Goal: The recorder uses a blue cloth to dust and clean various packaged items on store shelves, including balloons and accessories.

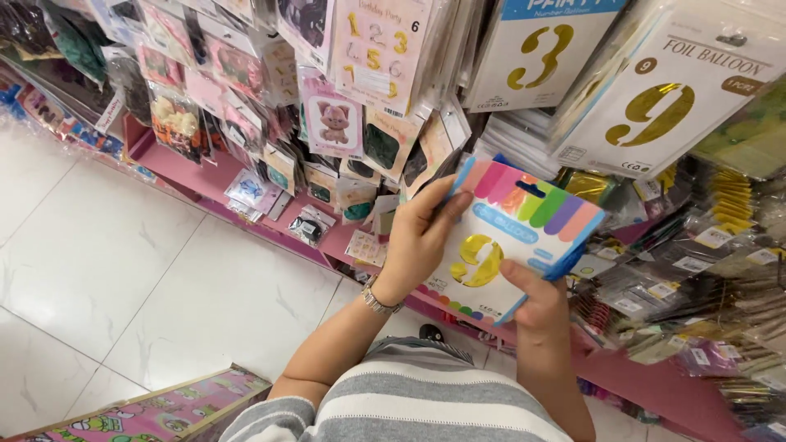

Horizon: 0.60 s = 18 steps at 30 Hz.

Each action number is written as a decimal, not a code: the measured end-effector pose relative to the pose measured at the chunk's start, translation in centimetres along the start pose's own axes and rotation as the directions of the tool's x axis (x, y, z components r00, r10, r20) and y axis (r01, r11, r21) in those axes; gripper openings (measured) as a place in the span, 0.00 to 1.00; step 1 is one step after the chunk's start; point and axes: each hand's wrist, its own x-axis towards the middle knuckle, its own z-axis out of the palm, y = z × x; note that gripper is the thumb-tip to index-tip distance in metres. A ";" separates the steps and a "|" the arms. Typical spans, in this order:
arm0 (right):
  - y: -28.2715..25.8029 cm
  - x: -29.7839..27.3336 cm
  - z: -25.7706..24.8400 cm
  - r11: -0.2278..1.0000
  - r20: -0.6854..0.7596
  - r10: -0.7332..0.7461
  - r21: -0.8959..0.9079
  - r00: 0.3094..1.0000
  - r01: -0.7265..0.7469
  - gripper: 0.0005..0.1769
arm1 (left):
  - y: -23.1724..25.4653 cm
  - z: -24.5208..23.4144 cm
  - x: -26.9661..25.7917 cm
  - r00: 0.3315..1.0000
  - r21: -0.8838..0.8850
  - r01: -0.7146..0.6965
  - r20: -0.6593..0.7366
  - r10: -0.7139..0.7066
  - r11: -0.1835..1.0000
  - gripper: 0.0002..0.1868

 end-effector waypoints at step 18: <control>-4.3 0.8 -0.9 0.971 -0.391 -0.235 -0.144 0.890 0.193 0.57 | 0.3 4.3 3.0 0.982 -0.028 -0.067 0.177 0.071 0.997 0.14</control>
